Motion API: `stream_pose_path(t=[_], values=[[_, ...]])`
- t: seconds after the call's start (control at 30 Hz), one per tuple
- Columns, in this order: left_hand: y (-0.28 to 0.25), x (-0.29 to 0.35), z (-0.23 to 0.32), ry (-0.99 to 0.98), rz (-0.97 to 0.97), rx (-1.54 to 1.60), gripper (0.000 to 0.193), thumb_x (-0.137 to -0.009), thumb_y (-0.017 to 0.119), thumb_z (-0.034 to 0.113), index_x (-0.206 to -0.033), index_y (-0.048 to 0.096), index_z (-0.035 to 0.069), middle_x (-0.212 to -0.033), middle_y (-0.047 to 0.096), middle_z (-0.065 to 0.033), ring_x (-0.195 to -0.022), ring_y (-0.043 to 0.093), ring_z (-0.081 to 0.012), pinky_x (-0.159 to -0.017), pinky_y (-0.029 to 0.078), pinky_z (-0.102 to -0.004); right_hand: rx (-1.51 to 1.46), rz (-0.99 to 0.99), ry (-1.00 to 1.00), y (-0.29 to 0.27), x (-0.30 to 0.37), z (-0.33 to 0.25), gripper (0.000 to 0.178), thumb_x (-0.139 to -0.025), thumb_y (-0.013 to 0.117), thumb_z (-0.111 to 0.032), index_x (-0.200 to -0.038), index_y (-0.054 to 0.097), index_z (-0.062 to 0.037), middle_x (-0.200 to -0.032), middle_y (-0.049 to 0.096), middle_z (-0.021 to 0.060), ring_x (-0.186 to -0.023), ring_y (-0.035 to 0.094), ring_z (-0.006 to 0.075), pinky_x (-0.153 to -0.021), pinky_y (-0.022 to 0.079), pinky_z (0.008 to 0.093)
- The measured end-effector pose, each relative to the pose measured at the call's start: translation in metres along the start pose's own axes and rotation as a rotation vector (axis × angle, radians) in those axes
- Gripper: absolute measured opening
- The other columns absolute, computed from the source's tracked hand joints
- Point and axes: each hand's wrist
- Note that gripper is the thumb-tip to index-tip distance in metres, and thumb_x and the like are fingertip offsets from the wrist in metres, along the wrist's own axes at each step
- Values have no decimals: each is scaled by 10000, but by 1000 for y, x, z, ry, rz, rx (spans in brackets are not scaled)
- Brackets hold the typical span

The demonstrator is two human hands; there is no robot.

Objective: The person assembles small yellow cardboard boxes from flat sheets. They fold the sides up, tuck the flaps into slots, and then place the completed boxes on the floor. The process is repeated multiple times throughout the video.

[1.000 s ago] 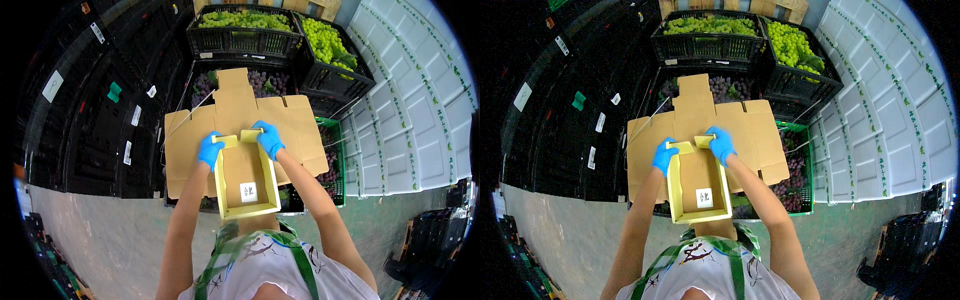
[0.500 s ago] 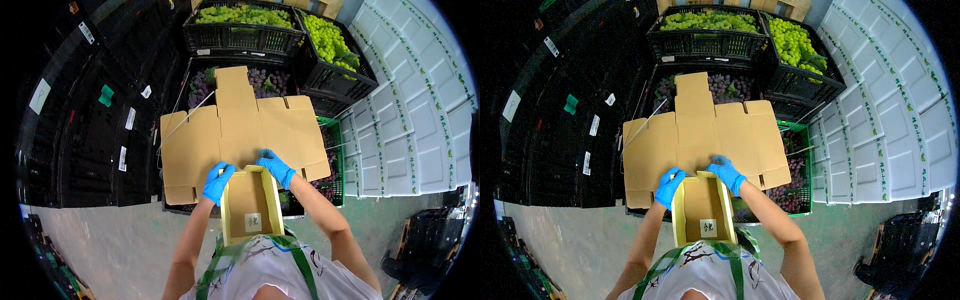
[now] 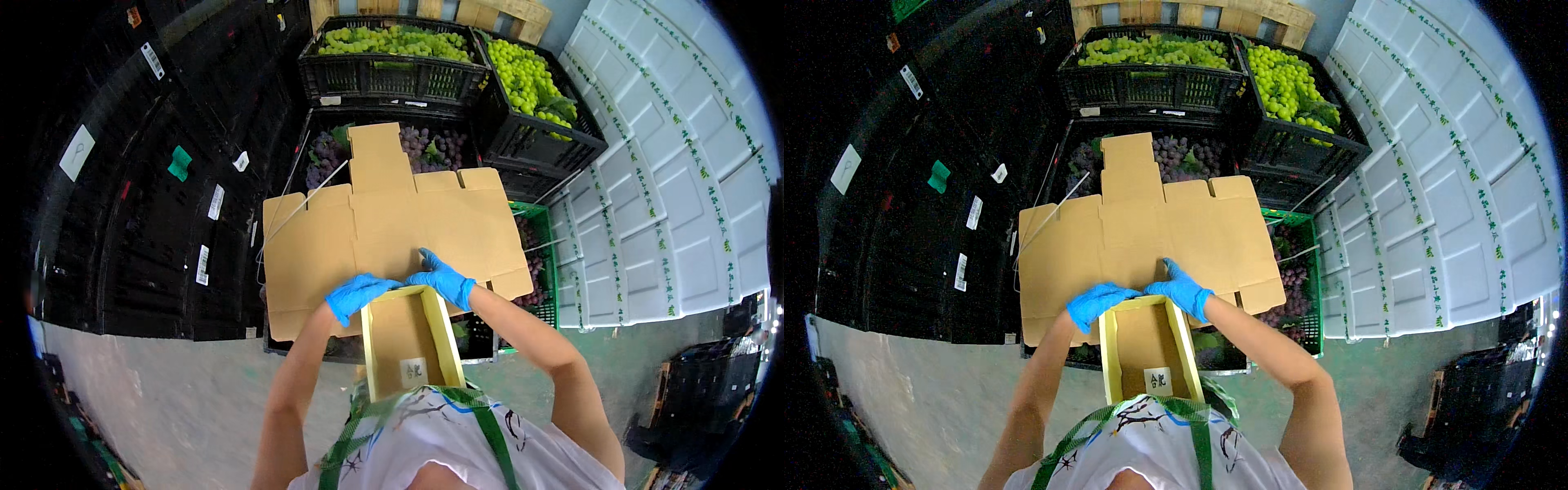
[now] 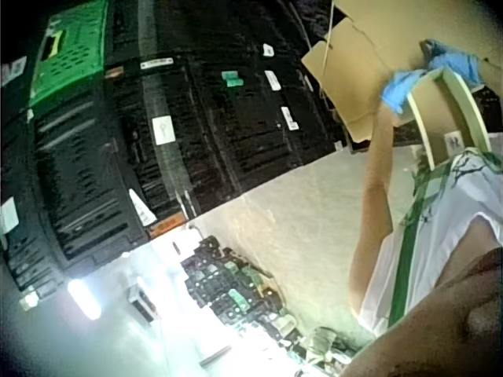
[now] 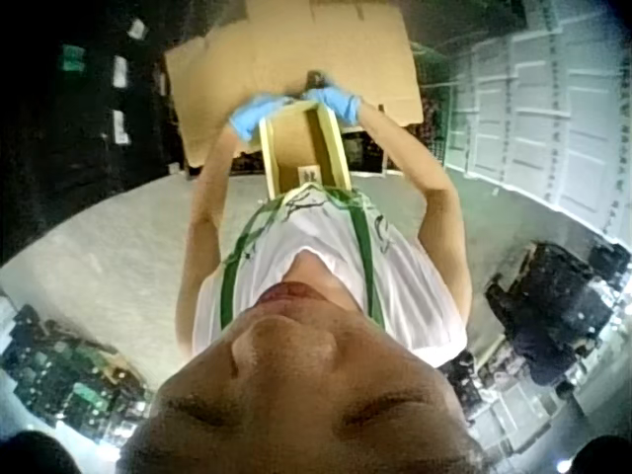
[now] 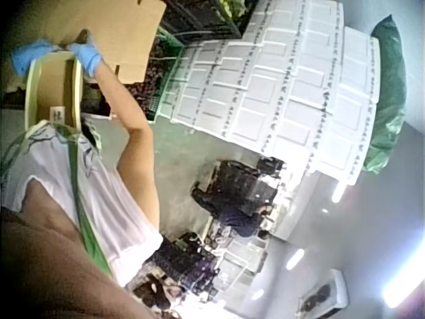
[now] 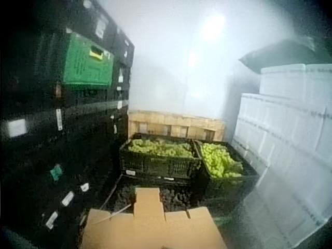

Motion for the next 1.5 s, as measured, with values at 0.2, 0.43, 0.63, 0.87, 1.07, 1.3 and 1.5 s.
stream_pose_path(t=[0.2, 0.43, 0.63, 0.87, 1.07, 1.3, 1.5], values=[[-2, 1, 11, 359, -80, -146, 441, -781, 407, 330, -1199, 407, 187, -1102, 468, -124, -958, 449, -288, -856, 361, -359, -89, -111, 75, -33, -15, -23, 542, -711, 581, -284, -1128, 428, 27, -1105, 484, 176, -1052, 444, 250, -877, 350, 306], [1, -1, 4, 524, -26, -376, 412, -821, 351, 336, -1214, 394, 220, -1119, 462, -105, -953, 439, -268, -849, 367, -352, 311, 494, -43, -20, -80, 10, 512, -755, 497, -415, -1004, 528, 32, -951, 569, 180, -905, 530, 254, -787, 403, 327], [3, 3, 16, 85, -126, -93, 394, -848, 337, 317, -1199, 412, 155, -1130, 467, -109, -988, 430, -256, -868, 357, -362, -238, 198, -80, -23, -19, 5, 534, -790, 477, -414, -1084, 468, 32, -1016, 532, 97, -961, 464, 166, -841, 359, 305], [58, 5, 22, 26, 1028, 246, 204, -634, 695, 70, -757, 542, 16, -784, 544, -91, -795, 524, -148, -720, 417, -298, 78, 31, -385, -15, 44, 23, 388, -750, 554, -5, -1123, 454, -37, -1043, 512, 41, -929, 475, 131, -814, 389, 256], [40, -6, -12, 232, 1034, 219, 265, -700, 626, 38, -948, 535, 18, -850, 547, -44, -775, 528, -131, -677, 446, -260, -9, 79, -530, 0, 47, 17, 274, -724, 525, 30, -991, 546, -27, -985, 542, 67, -934, 489, 148, -831, 380, 270], [47, -1, 8, 181, 474, 747, 243, -769, 560, 103, -983, 528, -6, -1036, 519, -58, -894, 478, -103, -774, 399, -254, -301, 54, -583, 4, 41, 28, 202, -812, 483, -96, -988, 541, -14, -970, 503, 60, -920, 454, 152, -831, 342, 259], [43, 10, 18, 427, 250, 1227, 275, -823, 449, 203, -985, 544, 2, -1273, 307, -116, -1168, 300, -213, -966, 238, -323, -542, -38, -511, 2, 49, 17, 227, -826, 472, -160, -911, 564, 29, -996, 497, 84, -962, 449, 186, -837, 345, 275]])
Point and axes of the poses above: each hand's wrist, its own x-axis away from the middle knuckle, its own y-axis out of the palm, z = x × y
